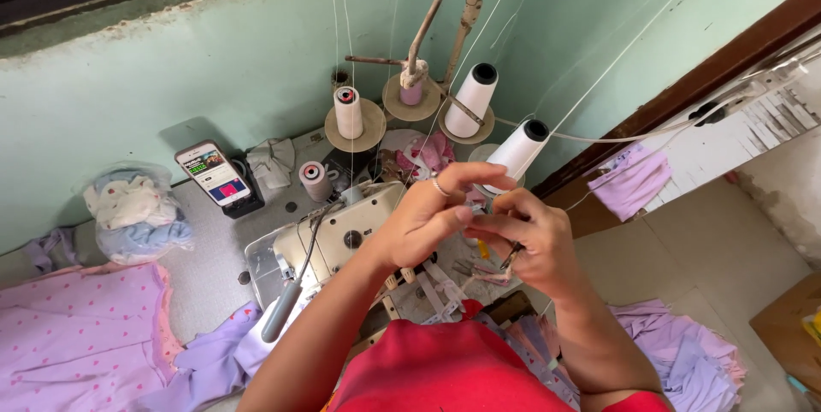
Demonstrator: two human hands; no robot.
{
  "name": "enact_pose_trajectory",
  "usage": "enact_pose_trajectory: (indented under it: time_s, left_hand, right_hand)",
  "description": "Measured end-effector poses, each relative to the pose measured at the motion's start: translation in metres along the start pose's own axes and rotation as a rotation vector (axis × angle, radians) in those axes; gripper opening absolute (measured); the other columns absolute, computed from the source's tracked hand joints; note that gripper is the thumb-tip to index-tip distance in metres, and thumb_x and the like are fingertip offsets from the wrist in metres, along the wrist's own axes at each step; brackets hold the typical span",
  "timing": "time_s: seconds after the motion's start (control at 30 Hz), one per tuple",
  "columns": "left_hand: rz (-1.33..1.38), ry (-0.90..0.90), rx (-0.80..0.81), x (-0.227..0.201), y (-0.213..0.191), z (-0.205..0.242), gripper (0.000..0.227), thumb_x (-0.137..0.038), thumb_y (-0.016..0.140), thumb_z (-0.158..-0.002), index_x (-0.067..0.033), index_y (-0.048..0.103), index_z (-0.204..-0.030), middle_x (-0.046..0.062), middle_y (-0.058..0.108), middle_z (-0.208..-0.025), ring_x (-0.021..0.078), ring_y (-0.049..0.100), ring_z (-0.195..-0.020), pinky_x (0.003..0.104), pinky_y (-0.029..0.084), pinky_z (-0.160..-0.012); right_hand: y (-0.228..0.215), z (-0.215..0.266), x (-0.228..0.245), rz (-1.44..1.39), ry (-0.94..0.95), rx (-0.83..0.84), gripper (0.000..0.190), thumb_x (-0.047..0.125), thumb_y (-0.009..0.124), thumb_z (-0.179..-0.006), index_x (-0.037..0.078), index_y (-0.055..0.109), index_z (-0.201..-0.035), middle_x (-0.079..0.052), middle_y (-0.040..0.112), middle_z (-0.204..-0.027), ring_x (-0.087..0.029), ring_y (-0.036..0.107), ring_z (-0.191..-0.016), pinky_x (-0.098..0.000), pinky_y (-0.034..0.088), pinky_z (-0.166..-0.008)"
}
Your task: The person threads a sewing machine by guiding white thread through a metal guide and a needle. They use a small tool to assist in threading and scissors to cut the thread.
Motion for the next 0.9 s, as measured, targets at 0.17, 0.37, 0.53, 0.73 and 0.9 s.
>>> enact_pose_trajectory:
  time_s: [0.17,0.37,0.53,0.73,0.9]
  left_hand:
    - [-0.057,-0.048,0.111,0.045,-0.002,0.004,0.062,-0.045,0.049,-0.103,-0.0154,0.043,-0.158,0.012,0.073,-0.129,0.0055,0.046,-0.054,0.027,0.045,-0.057]
    - [-0.322,-0.206,0.237,0.05,-0.001,-0.001,0.065,-0.035,0.079,-0.085,-0.0105,0.057,-0.14,0.007,0.053,-0.056,0.022,0.041,-0.047,0.036,0.044,-0.055]
    - [-0.526,-0.288,0.178,0.067,-0.02,-0.001,0.023,-0.032,0.065,-0.098,-0.0108,0.066,-0.107,0.009,0.057,-0.058,0.0354,0.058,-0.054,0.043,0.048,-0.057]
    - [-0.728,-0.223,-0.06,0.063,-0.035,-0.009,0.014,-0.032,0.063,-0.102,-0.0182,0.066,-0.102,0.002,0.059,-0.056,0.0303,0.064,-0.052,0.037,0.052,-0.055]
    - [-0.699,-0.097,-0.162,0.066,-0.038,-0.016,0.029,-0.03,0.075,-0.094,-0.0265,0.068,-0.122,0.003,0.071,-0.078,0.0315,0.071,-0.068,0.038,0.057,-0.064]
  right_hand:
    - [-0.002,-0.011,0.001,-0.072,0.049,0.032,0.002,0.013,0.083,-0.086,0.015,0.082,-0.087,-0.002,0.062,-0.075,-0.018,0.058,-0.048,-0.0286,0.05,-0.05]
    - [-0.004,-0.015,-0.002,-0.046,0.142,-0.073,0.006,0.012,0.087,-0.083,0.013,0.083,-0.086,-0.002,0.061,-0.072,-0.012,0.051,-0.048,-0.0252,0.044,-0.047]
    - [-0.012,-0.021,-0.028,-0.071,0.266,-0.133,0.011,0.01,0.092,-0.079,0.01,0.082,-0.084,-0.003,0.06,-0.07,-0.009,0.049,-0.05,-0.0237,0.042,-0.046]
    - [0.004,-0.02,-0.069,-0.275,0.387,-0.151,0.016,0.012,0.092,-0.079,0.006,0.077,-0.081,-0.004,0.06,-0.07,-0.007,0.047,-0.056,-0.0232,0.043,-0.049]
    - [0.023,-0.031,-0.081,-0.42,0.432,-0.186,0.016,0.013,0.086,-0.088,0.005,0.074,-0.08,-0.002,0.057,-0.068,-0.003,0.045,-0.062,-0.0222,0.043,-0.055]
Point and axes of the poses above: each hand's wrist, its own z-axis away from the middle knuckle, its own y-axis out of the palm, x = y × z, the point moved 5 cm from there along -z, towards the middle knuckle
